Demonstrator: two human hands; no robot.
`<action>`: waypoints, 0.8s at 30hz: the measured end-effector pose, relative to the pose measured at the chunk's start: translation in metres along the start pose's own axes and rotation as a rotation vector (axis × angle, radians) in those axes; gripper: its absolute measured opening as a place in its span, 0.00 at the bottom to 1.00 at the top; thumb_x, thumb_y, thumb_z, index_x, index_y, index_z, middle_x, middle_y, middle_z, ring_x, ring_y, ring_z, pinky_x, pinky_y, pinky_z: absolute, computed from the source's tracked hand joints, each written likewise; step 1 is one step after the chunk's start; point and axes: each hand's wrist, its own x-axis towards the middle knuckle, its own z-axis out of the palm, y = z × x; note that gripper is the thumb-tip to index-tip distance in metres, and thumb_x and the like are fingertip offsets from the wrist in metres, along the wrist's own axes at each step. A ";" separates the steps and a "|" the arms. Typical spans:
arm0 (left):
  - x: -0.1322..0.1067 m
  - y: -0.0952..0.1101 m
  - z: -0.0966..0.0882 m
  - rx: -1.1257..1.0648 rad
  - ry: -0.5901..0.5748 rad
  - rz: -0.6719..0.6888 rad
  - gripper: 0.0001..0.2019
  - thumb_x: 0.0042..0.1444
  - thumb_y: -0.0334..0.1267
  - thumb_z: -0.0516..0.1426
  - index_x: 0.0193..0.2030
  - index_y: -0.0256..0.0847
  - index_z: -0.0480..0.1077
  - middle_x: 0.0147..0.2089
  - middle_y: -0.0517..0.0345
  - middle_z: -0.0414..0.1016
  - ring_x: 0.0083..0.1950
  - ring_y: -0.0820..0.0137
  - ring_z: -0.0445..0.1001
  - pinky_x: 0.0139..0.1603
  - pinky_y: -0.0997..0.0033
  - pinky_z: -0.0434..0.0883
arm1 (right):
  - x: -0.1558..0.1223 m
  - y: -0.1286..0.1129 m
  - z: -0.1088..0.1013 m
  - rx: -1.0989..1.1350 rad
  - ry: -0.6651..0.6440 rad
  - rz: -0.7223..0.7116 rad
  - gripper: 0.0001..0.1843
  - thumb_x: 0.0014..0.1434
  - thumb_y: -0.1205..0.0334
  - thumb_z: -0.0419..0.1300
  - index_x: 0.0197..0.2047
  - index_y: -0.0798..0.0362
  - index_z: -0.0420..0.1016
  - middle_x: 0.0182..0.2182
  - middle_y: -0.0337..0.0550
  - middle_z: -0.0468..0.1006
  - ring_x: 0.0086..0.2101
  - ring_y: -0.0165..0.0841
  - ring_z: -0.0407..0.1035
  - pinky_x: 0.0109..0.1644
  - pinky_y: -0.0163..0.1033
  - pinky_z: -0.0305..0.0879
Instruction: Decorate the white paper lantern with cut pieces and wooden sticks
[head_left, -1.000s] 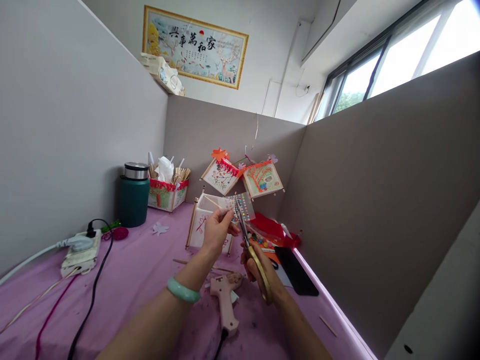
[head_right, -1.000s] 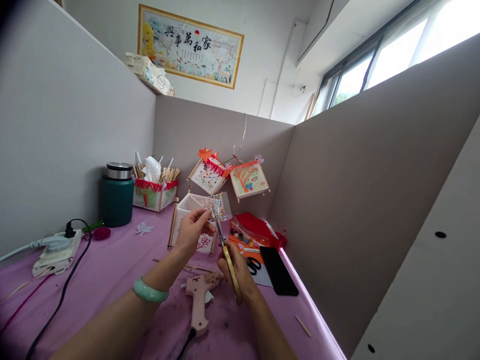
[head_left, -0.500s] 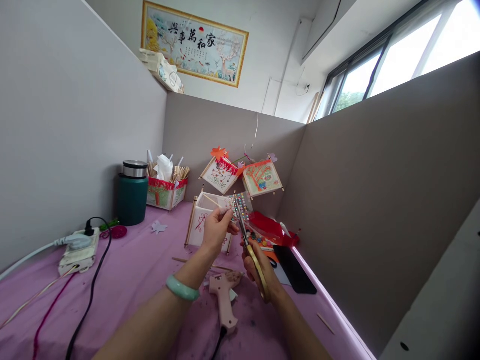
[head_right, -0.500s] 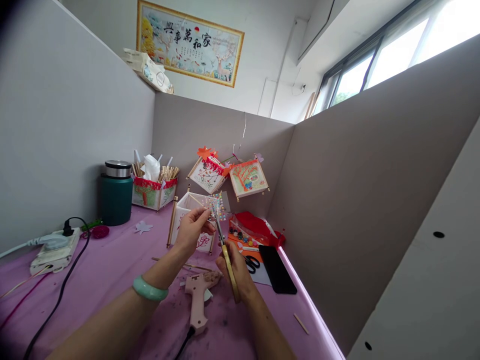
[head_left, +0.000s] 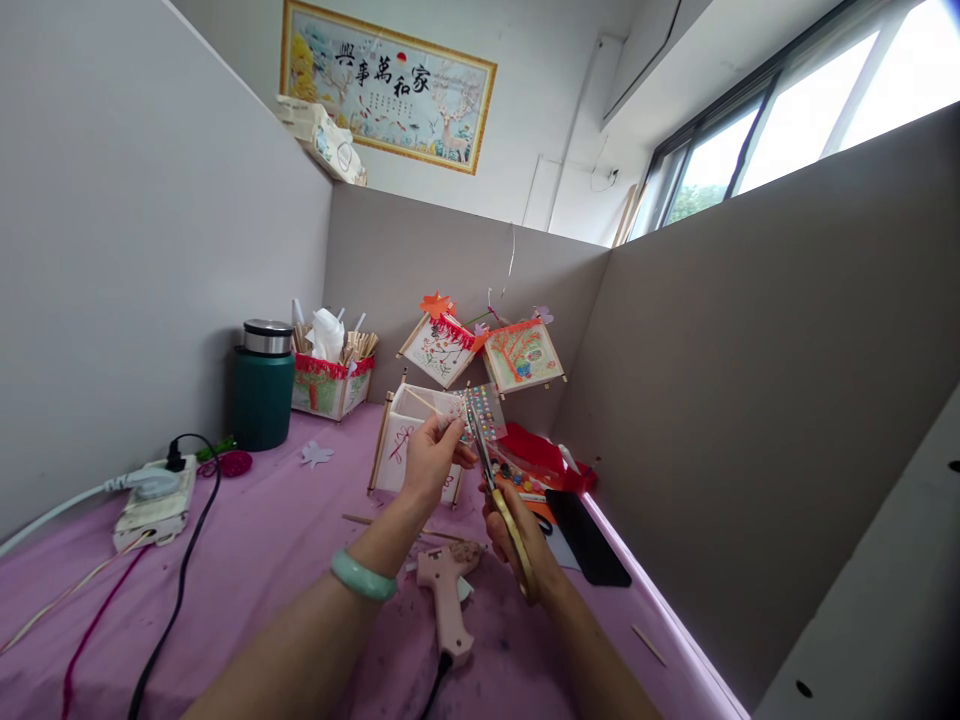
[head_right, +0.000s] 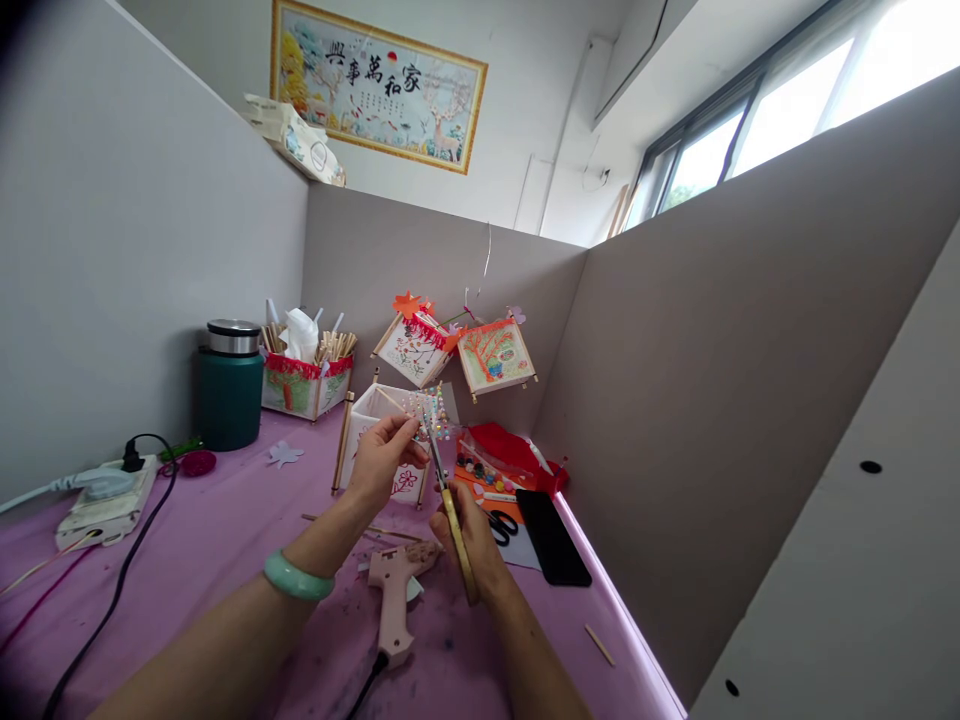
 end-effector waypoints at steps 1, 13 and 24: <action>0.000 0.000 0.000 -0.003 0.000 0.003 0.16 0.46 0.47 0.61 0.33 0.37 0.65 0.16 0.60 0.71 0.16 0.72 0.69 0.18 0.77 0.69 | 0.000 0.000 0.000 0.000 -0.001 -0.003 0.33 0.56 0.37 0.53 0.53 0.54 0.58 0.29 0.36 0.59 0.22 0.25 0.52 0.22 0.32 0.52; 0.006 -0.003 -0.003 -0.018 0.093 0.073 0.16 0.46 0.47 0.61 0.33 0.37 0.65 0.17 0.63 0.70 0.17 0.73 0.70 0.17 0.77 0.69 | -0.004 -0.010 0.002 -0.017 -0.069 -0.018 0.29 0.58 0.37 0.50 0.52 0.51 0.58 0.32 0.40 0.64 0.24 0.26 0.56 0.24 0.33 0.55; -0.002 -0.006 0.003 0.037 0.111 0.050 0.17 0.46 0.50 0.61 0.30 0.38 0.65 0.18 0.65 0.69 0.16 0.74 0.68 0.16 0.77 0.67 | -0.002 -0.007 0.002 -0.041 -0.053 -0.036 0.28 0.60 0.40 0.49 0.54 0.52 0.58 0.32 0.40 0.65 0.24 0.26 0.56 0.24 0.33 0.56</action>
